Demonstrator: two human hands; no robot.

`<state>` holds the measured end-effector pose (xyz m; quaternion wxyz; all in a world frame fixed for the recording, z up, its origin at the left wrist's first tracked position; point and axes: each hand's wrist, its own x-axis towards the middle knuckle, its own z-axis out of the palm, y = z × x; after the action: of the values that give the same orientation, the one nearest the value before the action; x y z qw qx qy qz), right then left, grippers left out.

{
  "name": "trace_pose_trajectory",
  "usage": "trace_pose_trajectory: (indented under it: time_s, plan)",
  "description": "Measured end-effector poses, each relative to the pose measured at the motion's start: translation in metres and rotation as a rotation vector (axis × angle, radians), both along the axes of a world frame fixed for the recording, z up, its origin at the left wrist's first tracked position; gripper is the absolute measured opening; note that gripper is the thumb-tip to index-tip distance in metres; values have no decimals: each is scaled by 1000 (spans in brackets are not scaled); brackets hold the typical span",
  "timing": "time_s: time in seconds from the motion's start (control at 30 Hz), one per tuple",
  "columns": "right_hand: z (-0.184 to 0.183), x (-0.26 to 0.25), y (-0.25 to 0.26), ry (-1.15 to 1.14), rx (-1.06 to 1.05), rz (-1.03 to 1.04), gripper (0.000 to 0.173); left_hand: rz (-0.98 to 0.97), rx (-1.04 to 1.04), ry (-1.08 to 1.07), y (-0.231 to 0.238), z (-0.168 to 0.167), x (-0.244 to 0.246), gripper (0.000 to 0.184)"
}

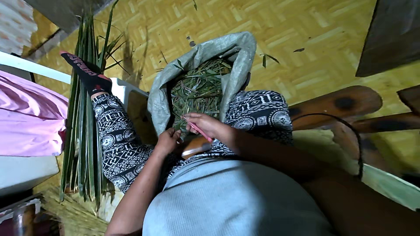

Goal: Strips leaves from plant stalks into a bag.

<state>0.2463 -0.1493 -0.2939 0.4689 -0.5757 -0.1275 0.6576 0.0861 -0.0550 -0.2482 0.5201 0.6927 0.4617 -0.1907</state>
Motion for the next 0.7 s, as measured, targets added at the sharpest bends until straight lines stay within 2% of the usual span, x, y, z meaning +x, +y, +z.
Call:
trace_pose_trajectory:
  time_s: [0.13,0.27,0.43,0.57,0.7]
  plan:
    - [-8,13,5,-83,-34,-86,37,-99,18,37,1,5,-6,30]
    - [6,9,2,-477,11,218,41,-196,166,137,-1,6,-3,35]
    - [22,-17,-7,-692,168,516,38,-250,314,244,-2,4,6,33]
    - [23,-20,-6,-798,145,598,38,-275,362,304,-6,4,14,30]
    - [15,-19,-3,-977,88,640,40,-286,376,292,-9,3,15,36]
